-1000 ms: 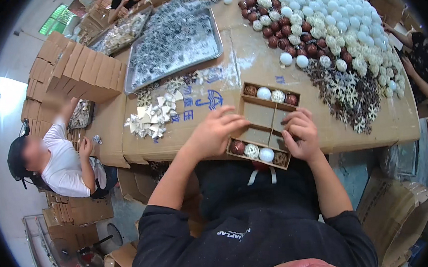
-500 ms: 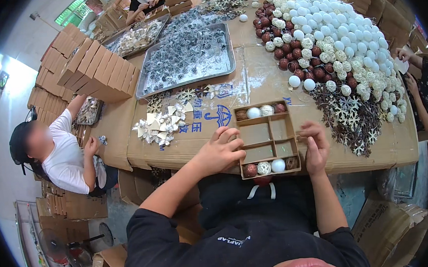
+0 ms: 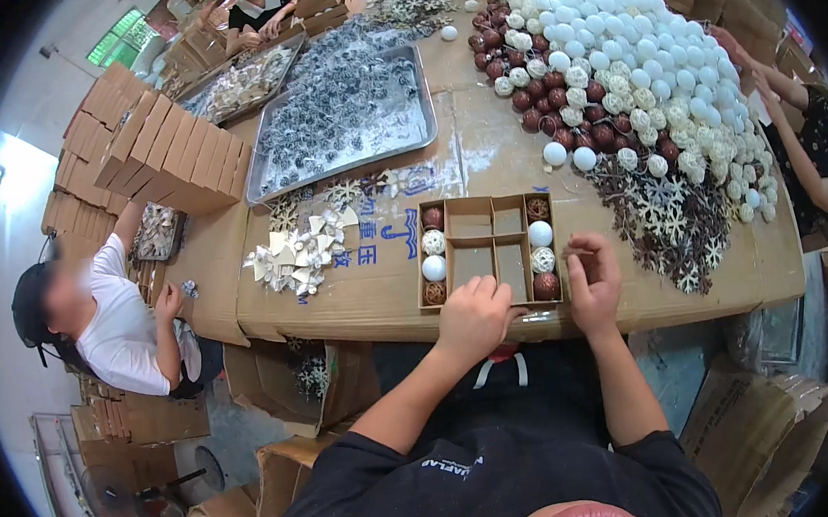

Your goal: The person is sorting and packing decorative ornaments and snowflakes into divided boxes at a manufacturing facility.

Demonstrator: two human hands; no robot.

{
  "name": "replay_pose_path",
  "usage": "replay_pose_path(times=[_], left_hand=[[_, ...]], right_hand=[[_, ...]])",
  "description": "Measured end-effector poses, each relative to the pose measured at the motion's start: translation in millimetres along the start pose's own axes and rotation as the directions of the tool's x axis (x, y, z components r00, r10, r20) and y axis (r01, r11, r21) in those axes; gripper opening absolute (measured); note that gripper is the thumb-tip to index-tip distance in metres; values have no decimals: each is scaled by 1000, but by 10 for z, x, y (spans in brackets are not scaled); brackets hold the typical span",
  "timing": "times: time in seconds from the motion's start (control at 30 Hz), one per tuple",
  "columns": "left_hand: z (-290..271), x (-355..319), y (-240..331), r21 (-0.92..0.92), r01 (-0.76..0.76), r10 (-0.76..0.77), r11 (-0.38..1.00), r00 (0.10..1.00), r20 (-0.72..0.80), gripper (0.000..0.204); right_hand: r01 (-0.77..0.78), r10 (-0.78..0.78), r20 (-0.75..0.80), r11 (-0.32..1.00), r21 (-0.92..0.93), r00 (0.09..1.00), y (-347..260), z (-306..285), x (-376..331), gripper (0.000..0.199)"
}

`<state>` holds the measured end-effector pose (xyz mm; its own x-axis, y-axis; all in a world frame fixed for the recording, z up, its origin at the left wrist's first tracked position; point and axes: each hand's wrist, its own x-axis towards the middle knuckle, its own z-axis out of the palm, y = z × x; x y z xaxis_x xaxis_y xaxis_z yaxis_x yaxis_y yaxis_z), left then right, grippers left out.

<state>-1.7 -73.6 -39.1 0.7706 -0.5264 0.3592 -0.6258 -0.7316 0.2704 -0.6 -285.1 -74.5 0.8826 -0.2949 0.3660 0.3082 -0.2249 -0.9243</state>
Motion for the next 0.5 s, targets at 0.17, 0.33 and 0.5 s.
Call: replay_pose_path(times=[0.17, 0.33, 0.5], left_hand=[[87, -21, -1, 6, -57, 57, 998, 998, -26, 30], [187, 0, -72, 26, -212, 213, 977, 963, -164, 23], [188, -159, -163, 108, -195, 216, 975, 946, -242, 27]], right_hand=[[133, -108, 120, 966, -224, 987, -169, 25, 45, 18], [105, -95, 58, 971, -217, 994, -157, 25, 78, 15], [111, -95, 88, 975, -194, 992, -181, 110, 64, 13]])
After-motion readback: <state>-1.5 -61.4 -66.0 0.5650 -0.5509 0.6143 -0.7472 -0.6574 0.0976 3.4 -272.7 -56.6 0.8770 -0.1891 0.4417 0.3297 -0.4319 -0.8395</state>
